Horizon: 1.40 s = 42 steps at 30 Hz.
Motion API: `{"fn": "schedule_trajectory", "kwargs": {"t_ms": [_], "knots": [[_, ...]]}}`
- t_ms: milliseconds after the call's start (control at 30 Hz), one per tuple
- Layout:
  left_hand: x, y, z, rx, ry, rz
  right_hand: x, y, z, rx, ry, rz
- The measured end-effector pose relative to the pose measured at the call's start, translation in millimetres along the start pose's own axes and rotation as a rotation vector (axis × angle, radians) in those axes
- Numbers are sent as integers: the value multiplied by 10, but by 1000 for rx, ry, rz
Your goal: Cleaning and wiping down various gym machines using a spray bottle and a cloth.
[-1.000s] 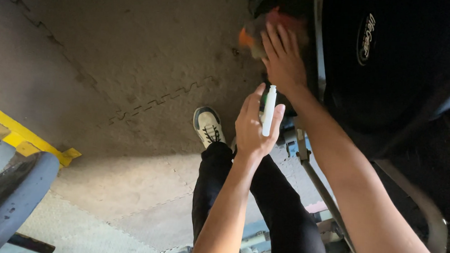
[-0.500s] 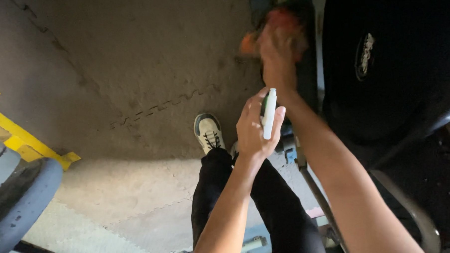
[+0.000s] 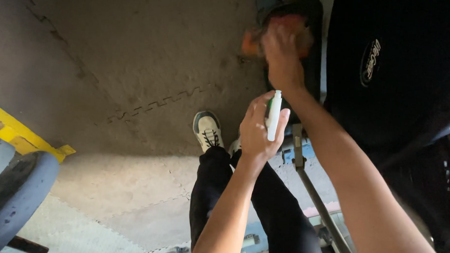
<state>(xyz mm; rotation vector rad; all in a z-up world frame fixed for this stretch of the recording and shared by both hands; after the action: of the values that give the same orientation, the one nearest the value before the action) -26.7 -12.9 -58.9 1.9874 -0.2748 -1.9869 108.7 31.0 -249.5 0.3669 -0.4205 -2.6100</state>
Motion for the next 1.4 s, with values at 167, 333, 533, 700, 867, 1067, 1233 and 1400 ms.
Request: {"fn": "schedule_trajectory", "kwargs": {"t_ms": [167,333,533,700,867,1067,1233,1400], "knots": [[-45,-57,51,-34,20,30,52,189,208,91,-119,214],[-58,-77,56,-33,15,-5,-540,-385,296,-88,-140,-288],[-46,-131,69,-38,19,21,-182,-351,87,-104,-25,-77],[-29,-164,78,-24,27,43,-387,-413,121,-95,-40,-437],[-79,-203,89,-39,75,59,-174,-462,150,-48,-29,-281],[-33,-187,71,-50,59,60,-421,-349,150,-89,-70,-484],[24,-199,139,-31,56,123,-123,165,124,71,-174,-612],[-82,-228,209,-40,20,72,-91,524,-178,57,-102,-451]]}}
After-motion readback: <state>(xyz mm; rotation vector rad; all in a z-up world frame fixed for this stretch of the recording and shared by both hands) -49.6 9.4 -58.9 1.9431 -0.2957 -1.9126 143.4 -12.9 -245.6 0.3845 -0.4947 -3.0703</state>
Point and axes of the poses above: each hand's wrist, its own y-axis away from the middle knuckle, its own z-axis out of the back of the hand, x = y × z, the point moved 9 cm from there along -y, towards the middle knuckle, and after that the axes turned 15 degrees about y, right-handed, at the moved point
